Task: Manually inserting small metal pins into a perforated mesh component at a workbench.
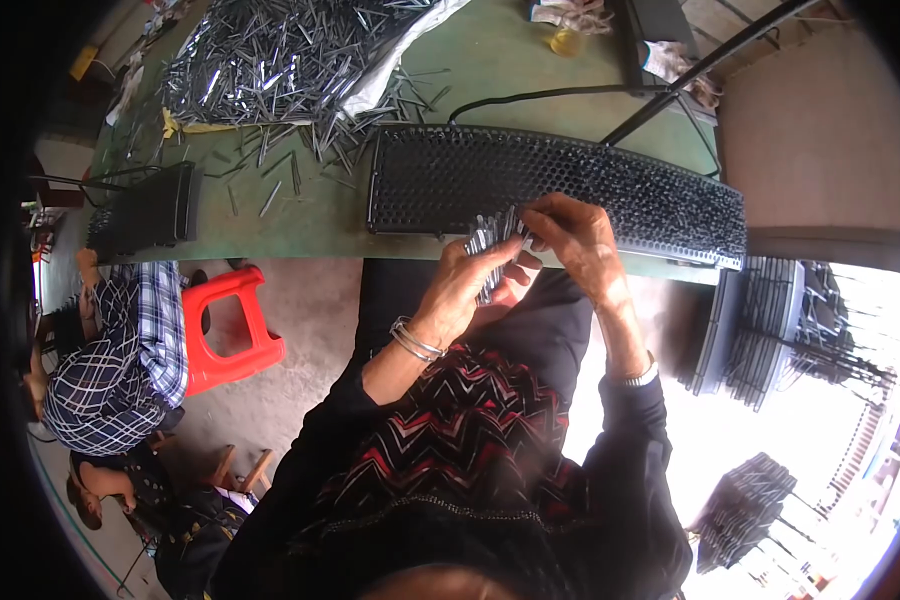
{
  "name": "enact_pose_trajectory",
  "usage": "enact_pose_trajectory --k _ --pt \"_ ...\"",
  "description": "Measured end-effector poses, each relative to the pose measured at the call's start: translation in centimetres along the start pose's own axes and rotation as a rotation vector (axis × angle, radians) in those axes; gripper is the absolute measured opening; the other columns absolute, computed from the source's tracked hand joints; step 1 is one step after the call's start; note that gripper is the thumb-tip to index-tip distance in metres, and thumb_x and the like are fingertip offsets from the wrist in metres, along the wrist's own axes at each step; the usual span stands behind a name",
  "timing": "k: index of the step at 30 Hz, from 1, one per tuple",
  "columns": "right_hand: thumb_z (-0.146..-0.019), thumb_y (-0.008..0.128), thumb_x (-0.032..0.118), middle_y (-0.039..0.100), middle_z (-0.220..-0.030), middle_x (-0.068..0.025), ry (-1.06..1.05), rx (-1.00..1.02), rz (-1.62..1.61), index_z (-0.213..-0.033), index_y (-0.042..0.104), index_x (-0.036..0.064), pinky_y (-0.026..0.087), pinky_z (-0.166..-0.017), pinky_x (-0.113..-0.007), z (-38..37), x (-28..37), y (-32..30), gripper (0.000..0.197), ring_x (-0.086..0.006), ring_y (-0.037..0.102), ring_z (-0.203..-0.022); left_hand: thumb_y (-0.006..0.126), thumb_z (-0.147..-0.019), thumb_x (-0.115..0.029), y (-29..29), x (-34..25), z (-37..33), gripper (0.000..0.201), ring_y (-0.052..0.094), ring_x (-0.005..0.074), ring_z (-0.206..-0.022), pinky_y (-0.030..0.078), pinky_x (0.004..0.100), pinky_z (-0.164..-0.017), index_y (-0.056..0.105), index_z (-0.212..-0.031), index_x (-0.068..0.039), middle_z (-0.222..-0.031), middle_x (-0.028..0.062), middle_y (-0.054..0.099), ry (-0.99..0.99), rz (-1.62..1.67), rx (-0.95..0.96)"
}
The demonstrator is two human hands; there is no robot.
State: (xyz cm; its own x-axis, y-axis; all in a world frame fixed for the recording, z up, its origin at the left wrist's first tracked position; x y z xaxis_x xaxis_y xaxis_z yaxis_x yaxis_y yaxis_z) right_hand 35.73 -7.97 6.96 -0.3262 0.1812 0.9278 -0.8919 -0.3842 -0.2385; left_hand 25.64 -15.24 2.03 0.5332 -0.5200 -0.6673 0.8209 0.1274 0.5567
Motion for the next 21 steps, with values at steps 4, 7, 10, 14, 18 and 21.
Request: enact_pose_trajectory --k 4,7,10,14,18,21 --pt "-0.089 0.062 0.011 0.066 -0.077 -0.0056 0.021 -0.026 -0.021 -0.092 0.066 -0.0019 0.048 -0.066 -0.023 0.0 -0.4 -0.8 0.014 -0.0100 0.061 -0.070 0.063 -0.092 -0.028 -0.7 0.7 -0.3 0.027 0.067 0.0133 -0.070 0.040 0.0184 -0.044 0.064 -0.100 -0.003 -0.086 0.0100 0.070 -0.032 0.049 -0.038" --pt "-0.091 0.058 0.004 0.068 -0.079 -0.0070 -0.187 -0.334 -0.101 -0.093 0.065 -0.0012 0.050 -0.067 -0.022 0.6 1.6 -4.4 0.009 -0.0105 0.064 -0.071 0.062 -0.092 -0.029 -1.7 1.2 -0.4 0.031 0.068 0.0187 -0.075 0.055 0.0271 -0.055 0.061 -0.103 0.000 -0.090 0.0130 0.069 -0.051 0.152 -0.119" --pt "-0.091 0.059 0.004 0.069 -0.080 -0.0068 -0.341 -0.572 0.080 -0.096 0.065 -0.0008 0.051 -0.068 -0.022 0.4 2.9 -6.5 0.009 -0.0107 0.065 -0.072 0.061 -0.093 -0.027 -0.4 1.6 -0.1 0.031 0.065 0.0174 -0.071 0.053 0.0290 -0.060 0.059 -0.111 -0.002 -0.089 0.0103 0.067 -0.112 0.246 -0.052" --pt "-0.091 0.059 0.005 0.070 -0.079 -0.0074 -0.457 -0.695 0.237 -0.098 0.066 0.0001 0.052 -0.069 -0.023 -0.5 3.5 -7.1 0.011 -0.0105 0.066 -0.072 0.059 -0.094 -0.027 0.2 3.2 -0.7 0.032 0.064 0.0172 -0.077 0.054 0.0328 -0.069 0.058 -0.113 -0.002 -0.090 0.0083 0.066 -0.153 0.278 0.016" --pt "-0.089 0.061 0.005 0.070 -0.078 -0.0078 -0.480 -0.689 0.379 -0.098 0.066 0.0016 0.051 -0.065 -0.025 -1.9 3.0 -6.7 0.011 -0.0110 0.067 -0.072 0.058 -0.094 -0.024 -0.3 4.0 -0.8 0.030 0.063 0.0181 -0.079 0.058 0.0372 -0.068 0.060 -0.112 0.001 -0.089 0.0111 0.065 -0.157 0.340 -0.009" --pt "-0.088 0.063 0.007 0.069 -0.079 -0.0091 -0.530 -0.697 0.466 -0.096 0.066 0.0029 0.051 -0.066 -0.027 -1.9 3.1 -6.3 0.009 -0.0154 0.067 -0.071 0.058 -0.094 -0.024 -0.4 3.8 -0.6 0.030 0.061 0.0164 -0.076 0.057 0.0351 -0.065 0.060 -0.113 0.000 -0.087 0.0101 0.064 -0.170 0.344 -0.024"
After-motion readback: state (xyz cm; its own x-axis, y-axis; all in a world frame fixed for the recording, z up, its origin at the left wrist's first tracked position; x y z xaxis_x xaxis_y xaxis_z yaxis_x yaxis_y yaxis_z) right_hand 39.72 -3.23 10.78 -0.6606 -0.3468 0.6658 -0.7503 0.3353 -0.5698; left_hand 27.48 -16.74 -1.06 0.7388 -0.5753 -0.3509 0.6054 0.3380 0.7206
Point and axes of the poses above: each hand's wrist, its own z-axis away from the middle knuckle, its own y-axis out of the palm, x = y × z, the point moved 10 cm from there along -z, towards the middle knuckle
